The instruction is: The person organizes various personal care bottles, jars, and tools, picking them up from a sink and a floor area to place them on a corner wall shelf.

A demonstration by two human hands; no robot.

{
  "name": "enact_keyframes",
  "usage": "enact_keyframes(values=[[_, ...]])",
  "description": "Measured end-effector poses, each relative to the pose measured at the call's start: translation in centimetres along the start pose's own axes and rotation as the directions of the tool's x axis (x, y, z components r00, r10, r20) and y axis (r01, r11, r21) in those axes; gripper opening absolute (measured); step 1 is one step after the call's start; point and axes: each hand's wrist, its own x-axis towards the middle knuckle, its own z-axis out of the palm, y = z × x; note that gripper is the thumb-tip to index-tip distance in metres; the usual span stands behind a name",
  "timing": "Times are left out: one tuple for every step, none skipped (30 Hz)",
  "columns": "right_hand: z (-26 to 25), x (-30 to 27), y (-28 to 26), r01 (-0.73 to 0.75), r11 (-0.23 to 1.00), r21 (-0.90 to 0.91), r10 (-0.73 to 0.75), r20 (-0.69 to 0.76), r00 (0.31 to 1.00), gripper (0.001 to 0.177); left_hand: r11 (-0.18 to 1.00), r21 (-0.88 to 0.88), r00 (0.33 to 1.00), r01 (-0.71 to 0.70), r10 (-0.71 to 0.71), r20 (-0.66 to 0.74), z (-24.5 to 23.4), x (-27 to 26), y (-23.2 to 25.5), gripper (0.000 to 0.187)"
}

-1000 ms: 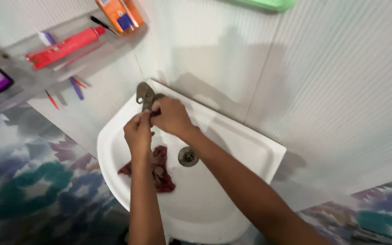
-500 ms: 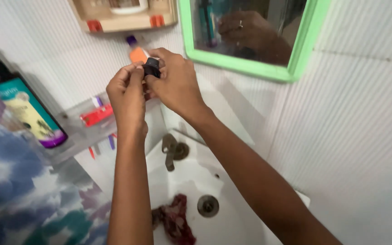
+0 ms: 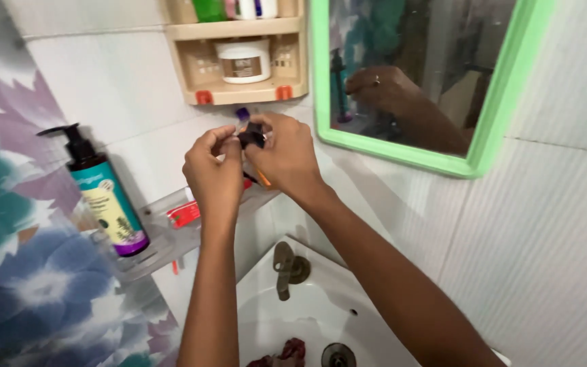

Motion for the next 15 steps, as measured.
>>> enact_keyframes(values=[[0.5, -0.3, 0.0, -0.018, 1.0, 0.006, 0.018, 0.038, 0.999, 0.034, 0.999, 0.026, 0.999, -0.031, 0.032, -0.025, -0.6, -0.1, -0.4, 0.022], [1.0, -0.6, 0.1, -0.038, 0.999, 0.011, 0.037, 0.078, 0.996, 0.033, 0.997, 0.053, 0.997, -0.059, 0.062, -0.048, -1.2, -0.4, -0.8, 0.022], [1.7, -0.9, 0.2, -0.067, 0.998, 0.014, 0.065, 0.086, 0.994, 0.035, 0.993, 0.081, 0.993, -0.087, 0.092, -0.069, -1.9, -0.6, -1.1, 0.021], [2.6, -1.2, 0.3, -0.097, 0.995, 0.019, 0.095, 0.098, 0.991, 0.036, 0.992, 0.111, 0.993, -0.059, 0.07, -0.092, -2.6, -1.0, -1.5, 0.021], [3.5, -1.6, 0.4, -0.127, 0.992, 0.023, 0.124, 0.11, 0.986, 0.038, 0.989, 0.141, 0.992, -0.031, 0.048, -0.114, -3.4, -1.4, -1.8, 0.021], [4.5, -2.0, 0.6, -0.129, 0.991, 0.033, 0.124, 0.13, 0.984, 0.039, 0.985, 0.172, 0.99, -0.003, 0.027, -0.137, -4.3, -1.8, -2.1, 0.02], [5.5, -2.4, 0.8, -0.131, 0.99, 0.043, 0.123, 0.15, 0.981, 0.039, 0.975, 0.221, 0.989, 0.006, 0.027, -0.148, -5.2, -2.0, -2.3, 0.021], [6.6, -2.8, 1.0, -0.132, 0.99, 0.053, 0.121, 0.169, 0.978, 0.04, 0.963, 0.269, 0.987, 0.014, 0.03, -0.159, -6.0, -2.2, -2.6, 0.021], [7.7, -3.2, 1.3, -0.09, 0.995, 0.049, 0.08, 0.182, 0.98, 0.038, 0.948, 0.316, 0.985, 0.023, 0.032, -0.169, -6.9, -2.5, -3.0, 0.022], [8.9, -3.6, 1.5, -0.048, 0.998, 0.046, 0.038, 0.191, 0.981, 0.036, 0.935, 0.356, 0.983, 0.003, 0.063, -0.172, -7.6, -2.7, -3.3, 0.021], [10.0, -3.9, 1.8, -0.005, 0.999, 0.043, -0.004, 0.2, 0.98, 0.034, 0.919, 0.395, 0.98, -0.017, 0.093, -0.173, -8.2, -3.0, -3.7, 0.019], [11.2, -4.3, 2.0, -0.022, 0.997, 0.068, 0.006, 0.22, 0.976, 0.036, 0.901, 0.431, 0.978, -0.04, 0.123, -0.167, -8.8, -3.3, -4.0, 0.018], [12.5, -4.6, 2.1, -0.039, 0.995, 0.093, 0.016, 0.239, 0.971, 0.037, 0.907, 0.42, 0.979, -0.018, 0.102, -0.179, -9.4, -3.6, -4.3, 0.018], [13.5, -4.9, 2.3, -0.057, 0.992, 0.113, 0.026, 0.255, 0.967, 0.039, 0.915, 0.404, 0.979, 0.002, 0.081, -0.188, -9.7, -3.8, -4.5, 0.017], [14.4, -5.2, 2.4, -0.032, 0.992, 0.119, 0.002, 0.249, 0.969, 0.041, 0.921, 0.389, 0.979, 0.022, 0.06, -0.196, -10.0, -4.1, -4.7, 0.016]])
